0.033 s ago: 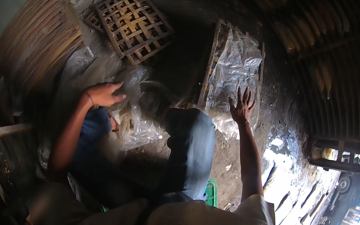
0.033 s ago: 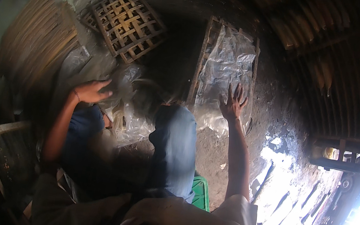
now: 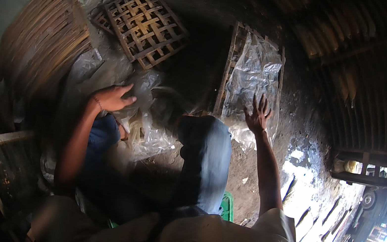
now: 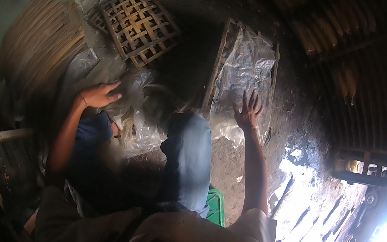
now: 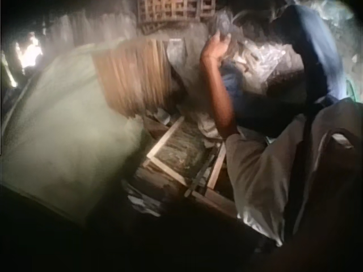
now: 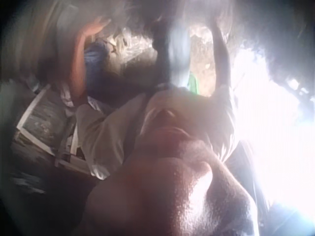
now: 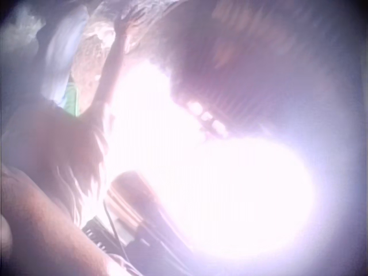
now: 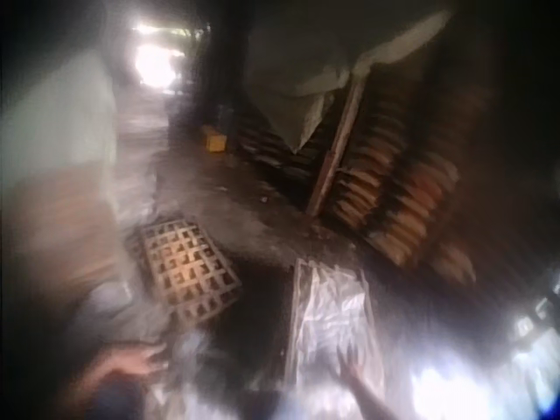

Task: The person sits on the floor and repeatedly wraps wooden trays with clear plastic sheets. They pick up a tray, place a plastic sheet over it, smooth the sheet, and then place the wrapped tray on a stack. The person handles the trays and plastic sheets by hand.

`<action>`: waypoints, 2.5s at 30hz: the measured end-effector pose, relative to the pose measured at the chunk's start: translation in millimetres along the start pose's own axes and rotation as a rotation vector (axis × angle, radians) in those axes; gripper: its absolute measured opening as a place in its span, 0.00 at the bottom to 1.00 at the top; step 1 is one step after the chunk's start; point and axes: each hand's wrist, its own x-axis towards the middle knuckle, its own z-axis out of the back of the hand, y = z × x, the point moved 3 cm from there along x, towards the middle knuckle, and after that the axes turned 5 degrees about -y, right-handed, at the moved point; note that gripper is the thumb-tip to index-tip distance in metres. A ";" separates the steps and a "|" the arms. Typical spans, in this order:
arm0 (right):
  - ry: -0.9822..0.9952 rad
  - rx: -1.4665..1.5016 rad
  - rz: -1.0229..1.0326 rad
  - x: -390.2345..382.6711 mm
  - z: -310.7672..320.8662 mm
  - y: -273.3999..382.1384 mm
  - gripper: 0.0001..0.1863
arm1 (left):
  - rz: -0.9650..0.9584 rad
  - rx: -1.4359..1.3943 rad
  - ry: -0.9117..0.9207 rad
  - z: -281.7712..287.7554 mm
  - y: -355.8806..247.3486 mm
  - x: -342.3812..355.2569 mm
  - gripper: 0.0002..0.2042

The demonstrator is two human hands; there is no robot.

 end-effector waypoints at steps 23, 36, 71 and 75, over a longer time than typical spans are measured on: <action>-0.166 0.190 -0.239 36.0 -37.0 108.4 0.31 | 0.011 -0.049 -0.210 35.2 -12.4 5.2 0.33; -0.459 0.432 -0.546 185.8 -34.2 83.7 0.29 | 0.031 0.029 -0.175 45.9 -33.0 20.5 0.32; -0.444 0.850 -0.600 314.0 -88.7 38.9 0.32 | 0.032 0.052 -0.129 53.5 -48.8 73.4 0.32; -0.304 1.205 -0.602 322.3 -101.7 50.1 0.22 | 0.037 0.016 -0.173 47.9 -31.5 67.9 0.32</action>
